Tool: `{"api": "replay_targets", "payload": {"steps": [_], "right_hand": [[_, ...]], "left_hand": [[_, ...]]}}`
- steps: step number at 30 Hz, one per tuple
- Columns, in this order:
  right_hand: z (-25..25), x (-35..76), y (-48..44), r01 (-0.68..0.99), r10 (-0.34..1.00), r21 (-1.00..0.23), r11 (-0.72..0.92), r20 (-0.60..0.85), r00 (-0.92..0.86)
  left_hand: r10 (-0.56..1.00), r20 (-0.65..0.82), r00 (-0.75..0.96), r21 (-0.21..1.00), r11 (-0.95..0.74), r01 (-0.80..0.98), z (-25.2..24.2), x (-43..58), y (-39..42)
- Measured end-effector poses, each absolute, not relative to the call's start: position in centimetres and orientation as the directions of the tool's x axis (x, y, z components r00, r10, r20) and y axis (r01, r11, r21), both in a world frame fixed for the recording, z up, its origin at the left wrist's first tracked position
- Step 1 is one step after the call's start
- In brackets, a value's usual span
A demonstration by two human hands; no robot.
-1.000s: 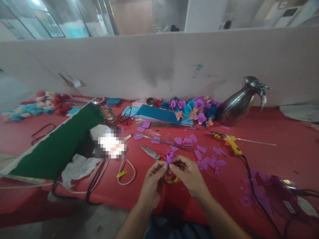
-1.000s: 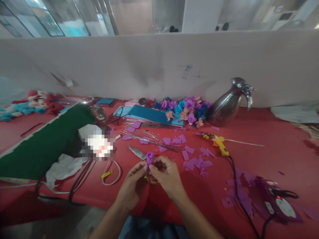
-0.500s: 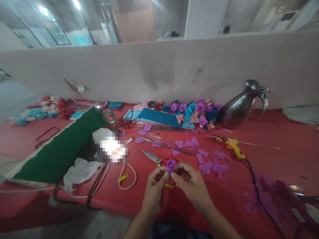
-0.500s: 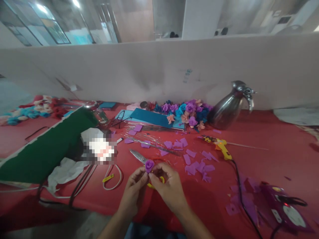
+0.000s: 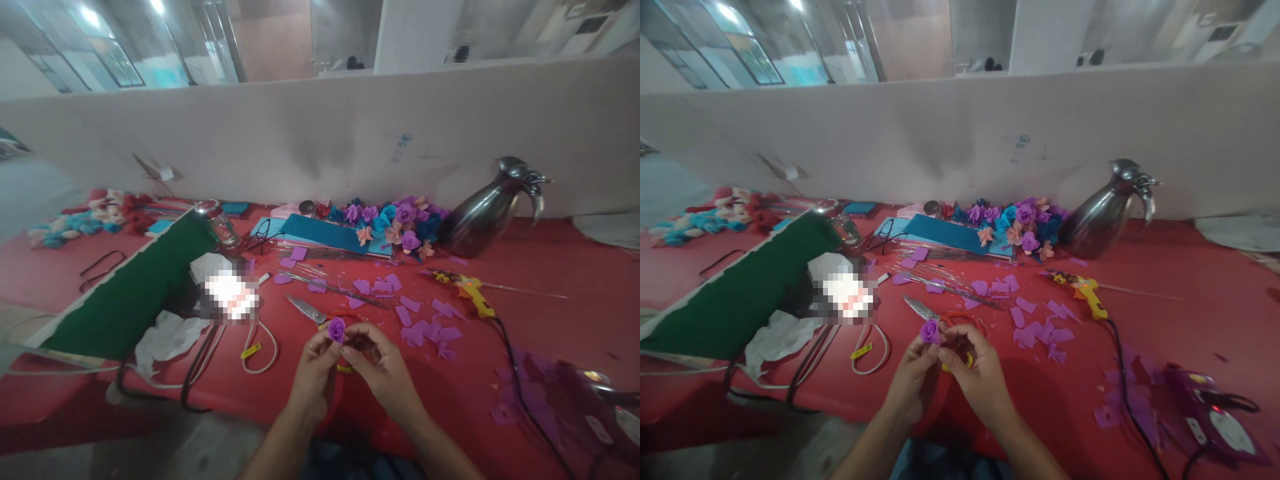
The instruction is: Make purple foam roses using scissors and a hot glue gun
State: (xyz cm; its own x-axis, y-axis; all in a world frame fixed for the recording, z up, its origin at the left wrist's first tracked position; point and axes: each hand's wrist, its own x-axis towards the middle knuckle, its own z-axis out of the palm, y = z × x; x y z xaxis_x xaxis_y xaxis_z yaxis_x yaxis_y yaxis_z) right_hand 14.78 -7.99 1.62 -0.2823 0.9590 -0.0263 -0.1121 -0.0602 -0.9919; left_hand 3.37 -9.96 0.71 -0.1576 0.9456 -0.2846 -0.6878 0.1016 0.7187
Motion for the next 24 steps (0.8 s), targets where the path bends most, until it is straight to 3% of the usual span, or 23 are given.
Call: {"api": "replay_targets", "payload": {"steps": [5,14,19,24], "right_hand": [[0.5,15.0,-7.7,-0.073,0.948,-0.995,-0.071,-0.044,-0.315],[0.1,15.3,-7.3,-0.09,0.943,-0.994,-0.058,-0.025,-0.332],[0.4,15.6,-7.3,-0.034,0.938,-0.999,-0.04,-0.026,-0.346],[0.6,15.7,-7.3,-0.023,0.943,-1.0,-0.012,-0.004,-0.333]], "left_hand": [[0.932,-0.325,-0.159,0.722,0.135,-0.679,0.7,3.3,-10.0],[0.982,-0.108,-0.153,0.972,0.073,-0.221,1.7,1.2,-9.6],[0.994,-0.032,-0.106,0.999,0.031,-0.008,3.1,0.9,-9.4],[0.997,0.03,-0.07,0.995,-0.024,0.094,3.4,0.9,-9.4]]}}
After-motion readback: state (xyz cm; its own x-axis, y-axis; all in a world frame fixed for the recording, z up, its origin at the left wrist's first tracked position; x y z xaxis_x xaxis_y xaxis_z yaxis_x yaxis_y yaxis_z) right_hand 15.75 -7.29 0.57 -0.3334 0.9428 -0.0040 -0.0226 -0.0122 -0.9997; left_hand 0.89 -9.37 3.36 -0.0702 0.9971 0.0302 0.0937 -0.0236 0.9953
